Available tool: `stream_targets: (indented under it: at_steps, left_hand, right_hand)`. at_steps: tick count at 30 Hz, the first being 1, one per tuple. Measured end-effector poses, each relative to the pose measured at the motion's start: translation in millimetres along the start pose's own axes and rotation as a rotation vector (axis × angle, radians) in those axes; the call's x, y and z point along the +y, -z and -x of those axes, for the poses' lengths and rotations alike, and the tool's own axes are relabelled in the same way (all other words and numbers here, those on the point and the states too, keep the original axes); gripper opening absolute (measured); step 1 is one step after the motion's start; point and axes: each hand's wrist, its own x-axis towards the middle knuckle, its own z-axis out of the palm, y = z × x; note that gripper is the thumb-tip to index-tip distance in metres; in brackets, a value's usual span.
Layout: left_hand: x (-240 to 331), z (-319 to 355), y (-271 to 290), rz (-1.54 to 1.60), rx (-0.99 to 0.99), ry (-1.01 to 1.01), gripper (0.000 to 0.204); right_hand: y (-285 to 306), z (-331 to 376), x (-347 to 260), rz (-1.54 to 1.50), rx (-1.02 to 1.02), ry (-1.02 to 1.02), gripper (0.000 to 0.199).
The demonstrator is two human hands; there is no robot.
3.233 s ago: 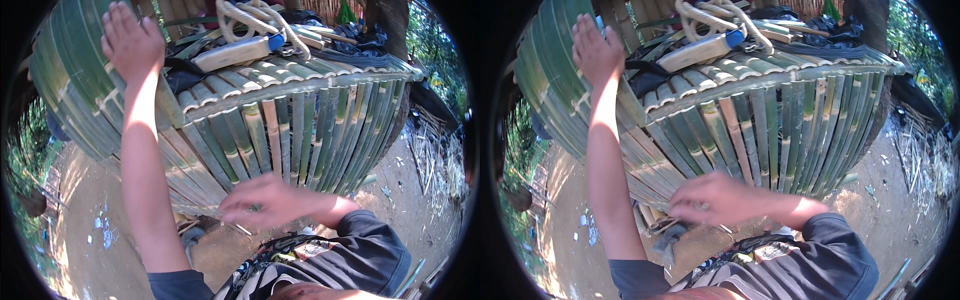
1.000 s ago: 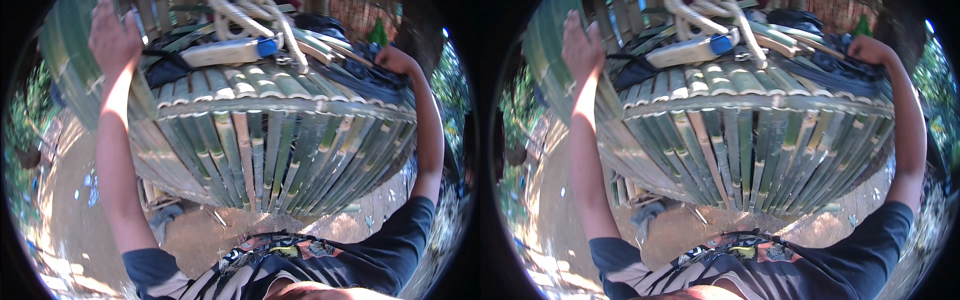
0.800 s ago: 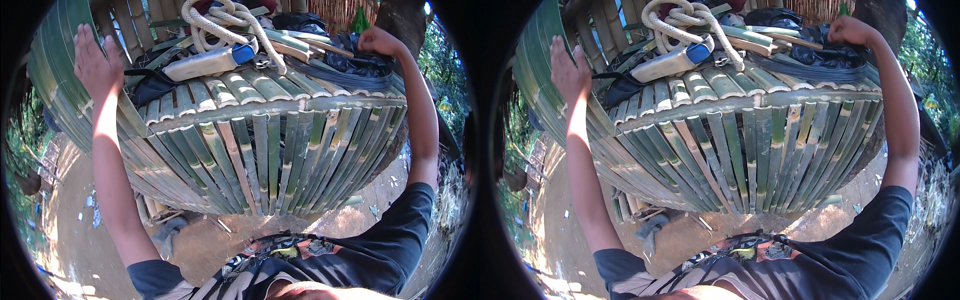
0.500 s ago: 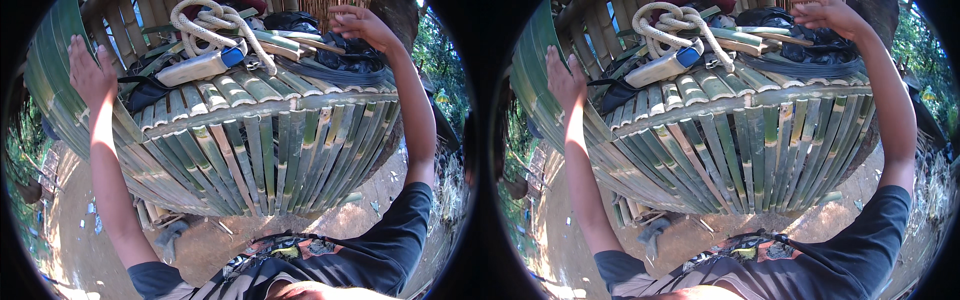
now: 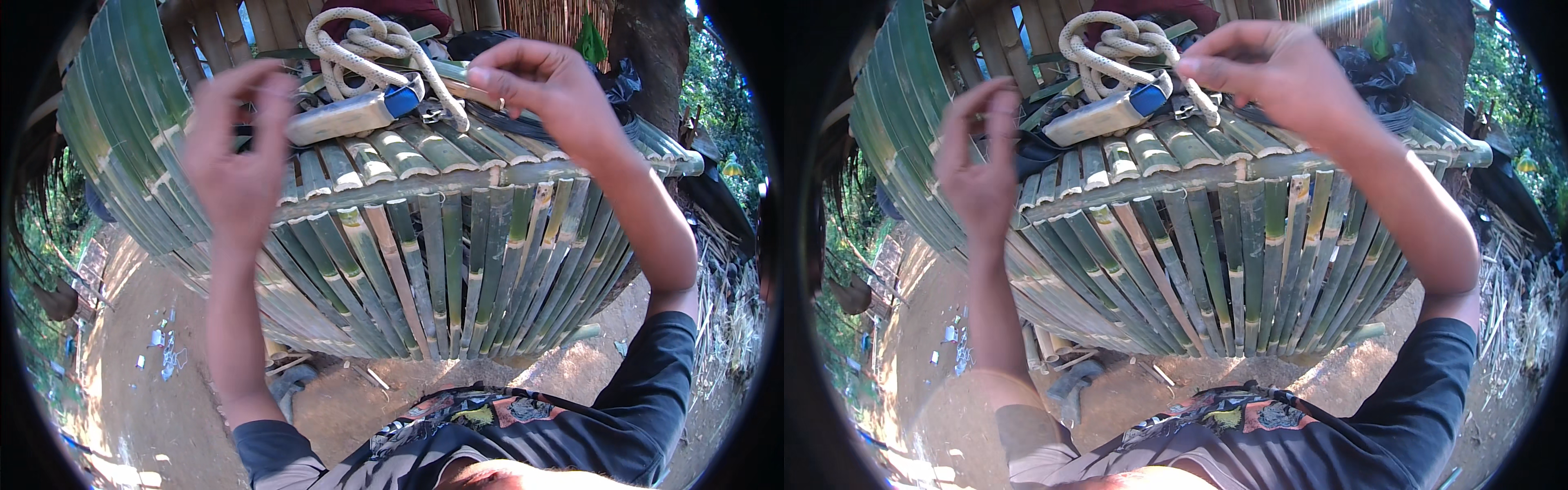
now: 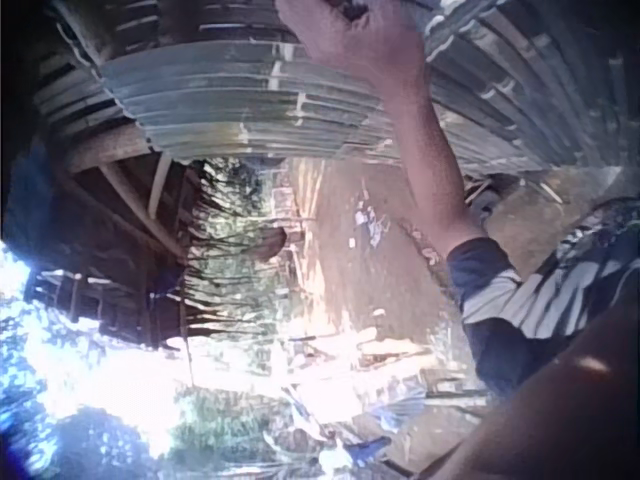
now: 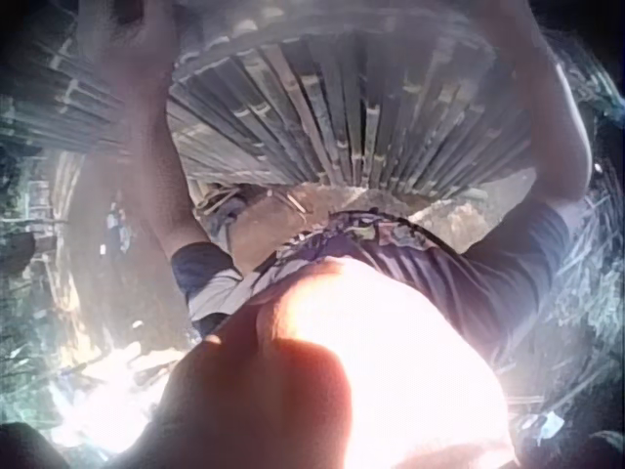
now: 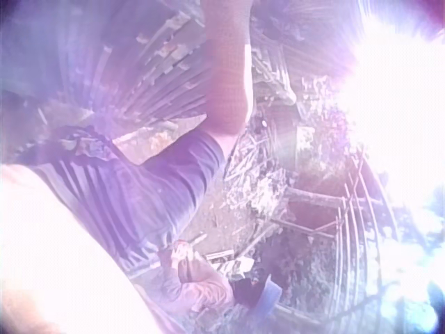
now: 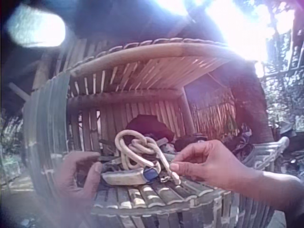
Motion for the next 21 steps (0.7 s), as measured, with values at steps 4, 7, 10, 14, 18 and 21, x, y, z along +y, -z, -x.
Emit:
stream_targets:
  at_steps: [4, 7, 10, 14, 18, 21]
  left_hand:
    - [63, 28, -13, 0.651, -0.275, 0.447, 0.027]
    - [68, 32, -4, 0.863, -0.372, 0.734, 0.03]
    - [53, 40, -2, 0.974, -0.508, 0.75, 0.031]
    - [48, 32, 4, 0.968, -0.451, 0.818, 0.031]
    - [28, 7, 28, 0.793, -0.195, 0.707, 0.028]
    - [5, -25, 46, 0.602, -0.01, 0.589, 0.025]
  right_hand:
    - [-55, 17, -16, -0.3, -0.067, 0.016, 0.022]
    - [-66, 20, -9, -0.393, -0.102, -0.002, 0.023]
    - [-68, 22, -9, -0.16, -0.113, 0.12, 0.027]
    - [-42, 5, -12, -0.264, -0.07, -0.107, 0.03]
    - [40, -41, 63, 1.097, 0.139, 0.406, 0.024]
    - [66, -49, 106, 1.166, -0.195, 0.021, 0.027]
